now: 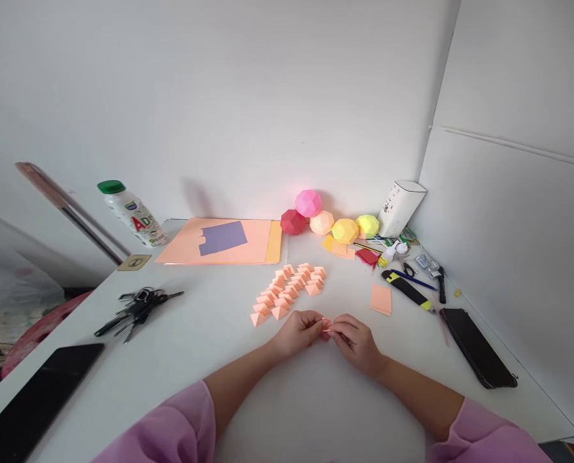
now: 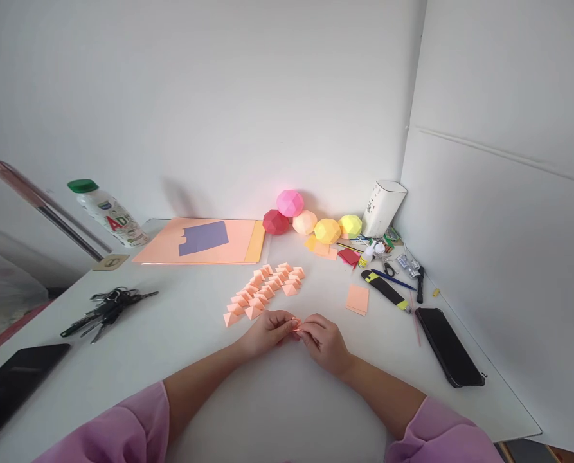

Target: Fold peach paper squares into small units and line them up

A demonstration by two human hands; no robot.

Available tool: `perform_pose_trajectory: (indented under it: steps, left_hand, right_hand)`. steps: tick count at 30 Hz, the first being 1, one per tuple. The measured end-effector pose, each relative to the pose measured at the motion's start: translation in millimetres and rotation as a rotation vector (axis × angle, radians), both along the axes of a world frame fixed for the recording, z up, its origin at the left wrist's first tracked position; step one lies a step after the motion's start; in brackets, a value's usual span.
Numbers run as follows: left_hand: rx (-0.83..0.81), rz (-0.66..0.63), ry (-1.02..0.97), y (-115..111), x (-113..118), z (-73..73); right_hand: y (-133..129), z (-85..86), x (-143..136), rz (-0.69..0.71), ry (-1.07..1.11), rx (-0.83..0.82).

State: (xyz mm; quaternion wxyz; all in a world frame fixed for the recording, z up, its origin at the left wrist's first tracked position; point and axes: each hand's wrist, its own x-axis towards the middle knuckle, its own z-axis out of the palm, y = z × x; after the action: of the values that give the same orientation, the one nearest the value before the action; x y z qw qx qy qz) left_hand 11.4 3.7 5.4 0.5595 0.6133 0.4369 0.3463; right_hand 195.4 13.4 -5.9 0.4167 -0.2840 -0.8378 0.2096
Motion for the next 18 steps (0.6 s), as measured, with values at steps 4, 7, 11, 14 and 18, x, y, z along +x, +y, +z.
perform_pose_trajectory:
  steps: [4,7,11,14,18]
  left_hand:
    - [0.011,0.002,0.056,-1,0,2.7]
    - [0.022,-0.010,0.077,-2,0,4.2]
    - [0.022,-0.040,0.063,-3,-1,6.9]
    - [0.001,-0.060,0.032,-4,-2,9.9]
    - [-0.011,-0.084,-0.018,-4,-2,12.1]
  right_hand:
    - [3,0.7,0,-0.029,0.051,-0.172]
    - [3,3.0,0,-0.025,0.053,-0.307]
    - [4,5.5,0,-0.086,0.061,-0.542]
    - [4,7.1,0,-0.102,0.094,-0.672]
    - [5,8.9,0,-0.115,0.120,-0.761]
